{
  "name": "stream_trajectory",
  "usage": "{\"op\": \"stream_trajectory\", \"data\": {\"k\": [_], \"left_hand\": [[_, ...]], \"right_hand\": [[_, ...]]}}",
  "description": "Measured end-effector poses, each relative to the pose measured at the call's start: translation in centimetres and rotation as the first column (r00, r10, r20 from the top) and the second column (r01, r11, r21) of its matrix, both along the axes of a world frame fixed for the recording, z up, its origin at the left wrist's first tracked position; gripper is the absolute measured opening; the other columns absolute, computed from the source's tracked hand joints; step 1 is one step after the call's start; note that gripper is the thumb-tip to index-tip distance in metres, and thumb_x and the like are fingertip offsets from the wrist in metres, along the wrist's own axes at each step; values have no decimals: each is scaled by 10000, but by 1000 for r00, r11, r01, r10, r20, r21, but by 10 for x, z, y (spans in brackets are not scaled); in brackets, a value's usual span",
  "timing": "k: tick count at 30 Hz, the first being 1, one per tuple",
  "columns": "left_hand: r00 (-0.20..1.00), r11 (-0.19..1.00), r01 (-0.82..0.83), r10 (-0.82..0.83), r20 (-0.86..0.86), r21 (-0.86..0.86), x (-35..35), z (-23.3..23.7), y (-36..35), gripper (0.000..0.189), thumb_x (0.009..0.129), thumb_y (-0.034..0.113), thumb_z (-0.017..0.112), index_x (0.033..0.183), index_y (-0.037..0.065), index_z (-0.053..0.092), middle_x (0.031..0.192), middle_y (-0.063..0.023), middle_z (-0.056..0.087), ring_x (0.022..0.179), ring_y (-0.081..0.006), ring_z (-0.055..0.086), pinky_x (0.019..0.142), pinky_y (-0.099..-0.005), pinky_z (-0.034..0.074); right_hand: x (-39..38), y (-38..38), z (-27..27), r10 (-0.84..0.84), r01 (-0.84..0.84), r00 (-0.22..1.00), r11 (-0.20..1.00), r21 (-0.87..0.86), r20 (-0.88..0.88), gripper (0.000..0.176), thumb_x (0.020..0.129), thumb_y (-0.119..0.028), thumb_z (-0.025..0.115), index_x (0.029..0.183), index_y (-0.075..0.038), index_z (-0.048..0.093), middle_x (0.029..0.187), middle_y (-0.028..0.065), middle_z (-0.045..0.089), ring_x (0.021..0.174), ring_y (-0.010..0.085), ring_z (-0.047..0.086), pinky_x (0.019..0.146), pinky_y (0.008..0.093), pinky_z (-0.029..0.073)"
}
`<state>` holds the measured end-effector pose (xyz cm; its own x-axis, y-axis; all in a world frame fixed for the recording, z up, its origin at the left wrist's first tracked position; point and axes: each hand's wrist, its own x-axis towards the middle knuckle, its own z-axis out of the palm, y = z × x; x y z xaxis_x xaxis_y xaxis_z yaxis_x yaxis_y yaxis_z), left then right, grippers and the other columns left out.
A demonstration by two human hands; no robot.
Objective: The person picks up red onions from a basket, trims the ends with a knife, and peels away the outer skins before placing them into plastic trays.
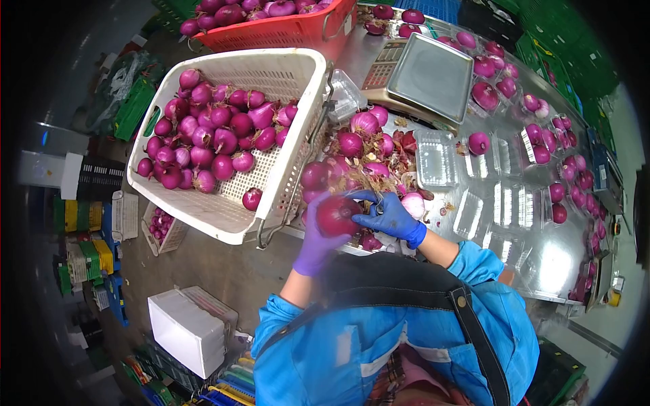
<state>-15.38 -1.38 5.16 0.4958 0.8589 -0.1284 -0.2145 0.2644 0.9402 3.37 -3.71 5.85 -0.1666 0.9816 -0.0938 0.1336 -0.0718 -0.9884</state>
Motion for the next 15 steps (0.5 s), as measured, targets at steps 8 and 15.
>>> {"op": "stream_trajectory", "data": {"k": [8,15], "left_hand": [[989,959,79,-40,-146,272,-9,-23,-1,896,550,136,804,1292,45,310,1235,-113,424,1162,-241,444,986,-374,373],[984,973,85,-47,-174,217,-11,-36,-3,910,539,183,810,1293,46,320,1217,-118,442,1152,-230,452,982,-361,376]], "right_hand": [[-6,-10,1,-40,34,999,978,206,26,479,716,-295,690,1132,-80,588,790,135,645,682,157,616,638,301,484],[-4,-12,-17,-39,21,986,993,113,165,321,721,-204,651,1008,-60,645,777,134,657,683,186,630,640,299,497]]}}
